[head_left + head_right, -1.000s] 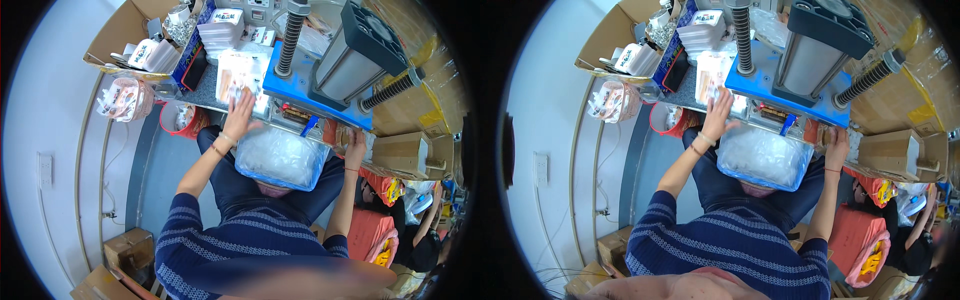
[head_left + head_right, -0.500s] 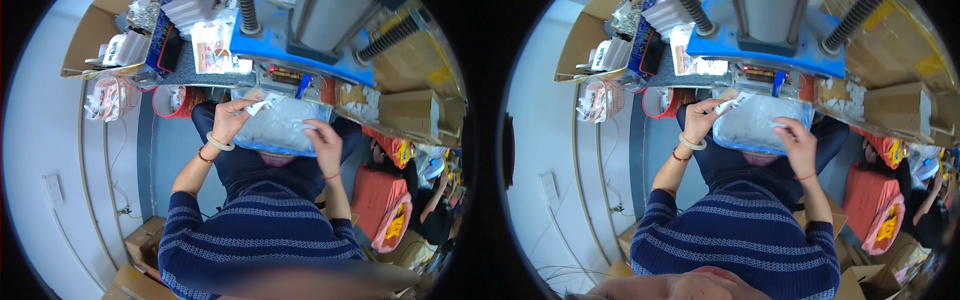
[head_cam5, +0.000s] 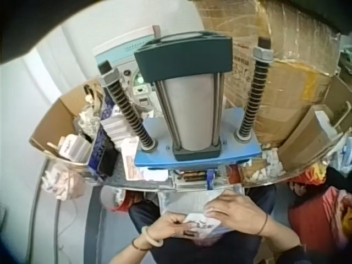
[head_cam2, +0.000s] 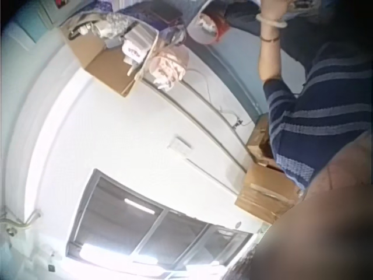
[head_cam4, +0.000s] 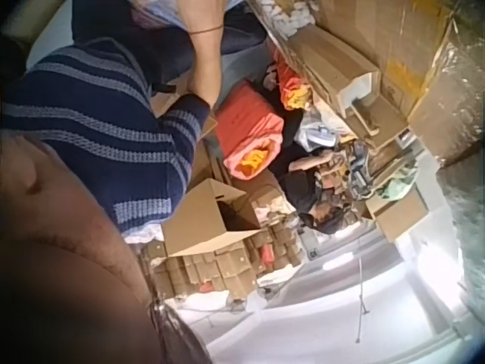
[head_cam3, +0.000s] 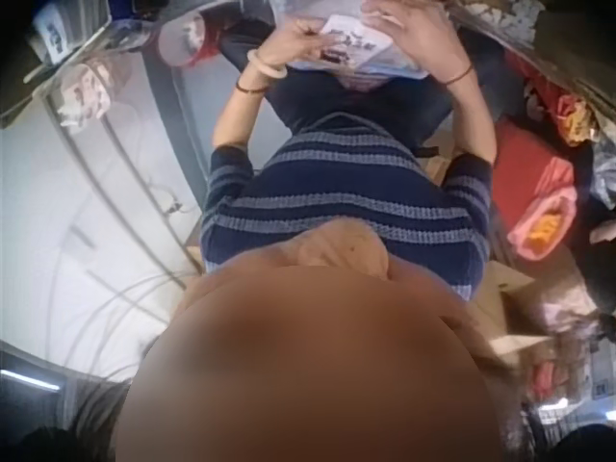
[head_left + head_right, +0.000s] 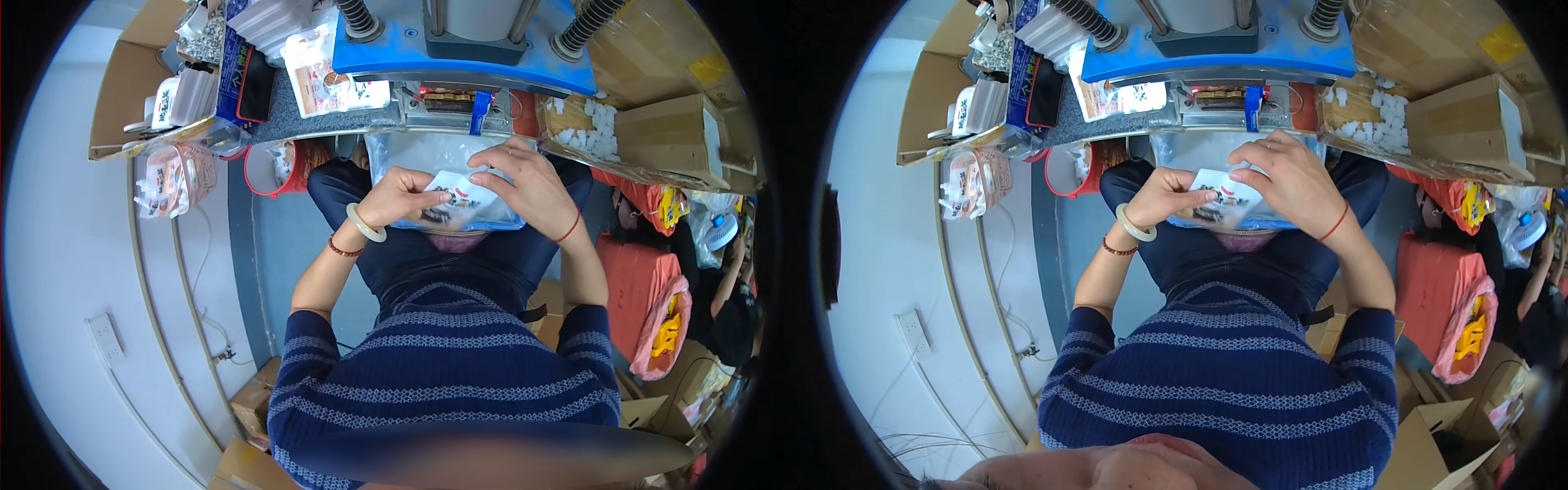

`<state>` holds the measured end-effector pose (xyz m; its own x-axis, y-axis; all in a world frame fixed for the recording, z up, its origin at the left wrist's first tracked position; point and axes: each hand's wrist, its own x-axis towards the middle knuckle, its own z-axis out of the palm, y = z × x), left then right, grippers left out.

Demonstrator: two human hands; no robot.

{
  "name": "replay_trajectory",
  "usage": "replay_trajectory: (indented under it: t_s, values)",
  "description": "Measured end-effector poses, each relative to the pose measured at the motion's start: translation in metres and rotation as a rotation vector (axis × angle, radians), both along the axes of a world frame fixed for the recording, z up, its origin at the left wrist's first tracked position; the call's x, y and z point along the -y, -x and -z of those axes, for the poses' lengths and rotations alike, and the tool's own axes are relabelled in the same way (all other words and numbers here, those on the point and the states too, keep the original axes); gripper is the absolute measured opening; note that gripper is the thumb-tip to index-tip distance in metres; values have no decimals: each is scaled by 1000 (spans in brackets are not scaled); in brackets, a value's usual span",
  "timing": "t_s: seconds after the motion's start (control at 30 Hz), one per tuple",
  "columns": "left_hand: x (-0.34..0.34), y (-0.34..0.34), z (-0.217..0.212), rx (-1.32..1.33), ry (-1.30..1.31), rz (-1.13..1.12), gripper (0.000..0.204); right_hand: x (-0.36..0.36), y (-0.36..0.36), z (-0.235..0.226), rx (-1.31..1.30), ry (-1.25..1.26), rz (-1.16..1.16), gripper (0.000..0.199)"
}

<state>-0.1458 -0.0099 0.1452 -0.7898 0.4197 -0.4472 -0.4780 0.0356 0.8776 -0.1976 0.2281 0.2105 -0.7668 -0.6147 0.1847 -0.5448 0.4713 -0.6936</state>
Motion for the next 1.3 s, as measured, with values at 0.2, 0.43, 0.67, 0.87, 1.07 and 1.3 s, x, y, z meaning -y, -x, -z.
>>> replay_trajectory:
  t_s: [0.2, 0.43, 0.67, 0.87, 1.07, 1.3]
  values:
    - [-10, 11, 34, 148, -376, -195, 20, 7, 22, 51, 177, 174, 247, 34]
    - [-11, 76, 38, 225, -476, -422, 21, -18, 15, 38, -288, -14, 541, 24]
    - [-7, 74, 48, 212, -456, -401, 22, -66, 85, 91, -432, -467, 650, 19]
    - [45, 66, 46, -391, 177, -482, 27, -84, 106, 105, -184, -518, 595, 33]
    - [80, 71, 84, -1082, 1256, -346, 60, -81, 111, 114, -193, -436, 616, 31]
    - [80, 39, 82, -1324, 1158, -370, 44, -88, 102, 99, -241, -312, 590, 34]
